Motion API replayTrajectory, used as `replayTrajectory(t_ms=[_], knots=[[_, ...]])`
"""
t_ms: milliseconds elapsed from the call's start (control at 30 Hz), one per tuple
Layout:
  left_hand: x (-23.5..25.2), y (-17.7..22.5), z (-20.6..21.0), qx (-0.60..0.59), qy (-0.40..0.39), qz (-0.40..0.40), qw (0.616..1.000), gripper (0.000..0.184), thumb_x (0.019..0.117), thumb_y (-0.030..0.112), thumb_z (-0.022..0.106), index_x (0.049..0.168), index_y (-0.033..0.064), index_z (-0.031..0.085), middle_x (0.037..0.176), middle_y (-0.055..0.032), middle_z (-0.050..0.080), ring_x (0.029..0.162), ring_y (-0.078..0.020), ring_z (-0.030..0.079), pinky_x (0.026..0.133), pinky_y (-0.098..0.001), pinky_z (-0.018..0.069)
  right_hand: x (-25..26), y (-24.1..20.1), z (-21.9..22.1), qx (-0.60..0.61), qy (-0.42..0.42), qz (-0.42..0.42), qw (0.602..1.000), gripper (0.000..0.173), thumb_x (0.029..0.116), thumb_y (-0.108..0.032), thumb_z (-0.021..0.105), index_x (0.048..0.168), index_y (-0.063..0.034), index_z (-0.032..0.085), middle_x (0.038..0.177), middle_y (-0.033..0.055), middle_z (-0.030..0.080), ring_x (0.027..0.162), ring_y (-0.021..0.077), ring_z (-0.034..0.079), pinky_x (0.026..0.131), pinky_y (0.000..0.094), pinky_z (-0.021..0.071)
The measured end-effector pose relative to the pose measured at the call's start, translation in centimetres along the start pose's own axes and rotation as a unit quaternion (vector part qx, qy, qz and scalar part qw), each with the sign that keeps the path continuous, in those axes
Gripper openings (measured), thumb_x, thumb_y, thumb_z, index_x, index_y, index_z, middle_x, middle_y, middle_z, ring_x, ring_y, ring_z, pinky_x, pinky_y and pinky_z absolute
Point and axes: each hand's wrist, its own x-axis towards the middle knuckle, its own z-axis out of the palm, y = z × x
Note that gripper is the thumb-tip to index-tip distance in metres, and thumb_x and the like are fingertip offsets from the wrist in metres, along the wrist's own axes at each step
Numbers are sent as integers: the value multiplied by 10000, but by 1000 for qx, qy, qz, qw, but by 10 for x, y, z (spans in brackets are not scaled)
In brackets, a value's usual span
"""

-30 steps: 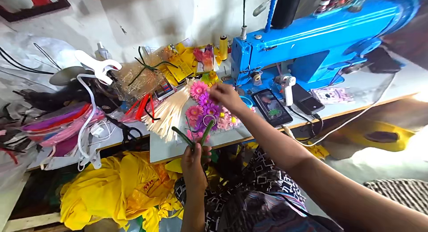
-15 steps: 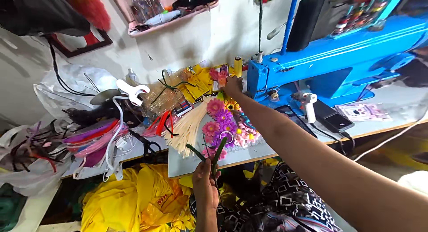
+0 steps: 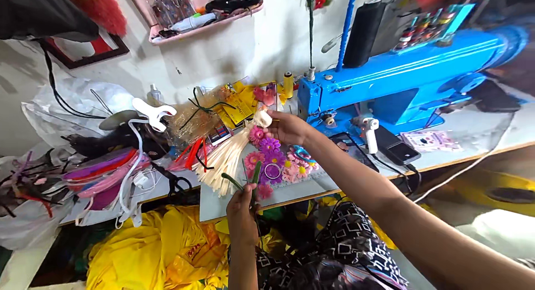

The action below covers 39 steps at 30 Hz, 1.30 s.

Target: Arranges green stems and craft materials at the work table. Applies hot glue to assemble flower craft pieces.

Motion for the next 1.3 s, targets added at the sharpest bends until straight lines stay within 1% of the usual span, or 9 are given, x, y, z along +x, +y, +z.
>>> replayTrajectory(t_ms=[67,200,267,367,467,567,800,1133,1300], knots=[[-2,3,6,-4,1,-6,1000,253,1067,56,469,984,20,705,857,-27,717,721,-77,681,629,-208,577,-23,2,4,-8,-36,-7,999,310,1114,-311,375,1255,-98,550,997,15,692,820,94,687,773,250,584],[-8,1,11,-3,3,-11,1000,248,1063,50,486,985,8,718,866,-42,722,722,-73,676,580,-185,547,-54,11,11,-11,-72,-53,996,168,1073,-164,452,1169,-104,577,980,27,694,833,121,698,788,293,600],[-11,-1,10,-3,4,-7,1000,247,1059,55,496,982,10,726,866,-42,729,715,-67,676,568,-178,542,-66,17,16,-33,-90,-59,994,201,1015,-178,515,1195,-128,590,978,21,703,802,106,702,741,279,608],[-17,-3,6,-3,8,-10,1000,229,1056,54,502,992,12,719,877,-36,723,718,-75,676,606,-194,561,-77,20,22,-9,-123,-50,991,211,1001,-150,540,1200,-119,602,1007,36,711,844,131,709,797,311,606],[-24,3,5,-23,14,-7,1000,181,1036,33,534,1023,10,713,896,-38,725,739,-94,693,653,-227,596,-83,17,32,60,-100,-51,992,193,1055,-189,478,1193,-114,592,1030,58,710,874,154,721,820,314,612],[-29,7,5,-16,21,14,1000,157,1016,4,555,996,10,711,898,-41,722,742,-96,698,634,-230,599,-87,13,45,108,-55,-43,992,250,1092,-274,435,1218,-110,577,1030,78,713,827,159,725,756,295,620],[-28,-1,3,67,36,124,989,83,960,41,653,966,5,728,1067,-76,638,711,-53,626,518,-152,511,-89,28,60,55,-94,-10,994,278,1110,-260,395,1165,-89,606,969,60,714,790,135,712,745,281,610],[-25,-7,6,71,49,98,991,74,952,39,666,968,-6,722,1086,-95,627,717,-61,629,525,-154,515,-94,34,54,43,-116,-36,992,176,1058,-180,481,1106,-104,633,942,62,722,776,133,724,728,283,623],[-24,-8,7,56,49,94,993,75,952,29,662,969,-10,724,1070,-96,638,710,-58,634,517,-153,516,-94,31,52,-6,-110,-60,992,173,1033,-144,502,1140,-85,624,933,60,717,750,119,716,713,270,619]])
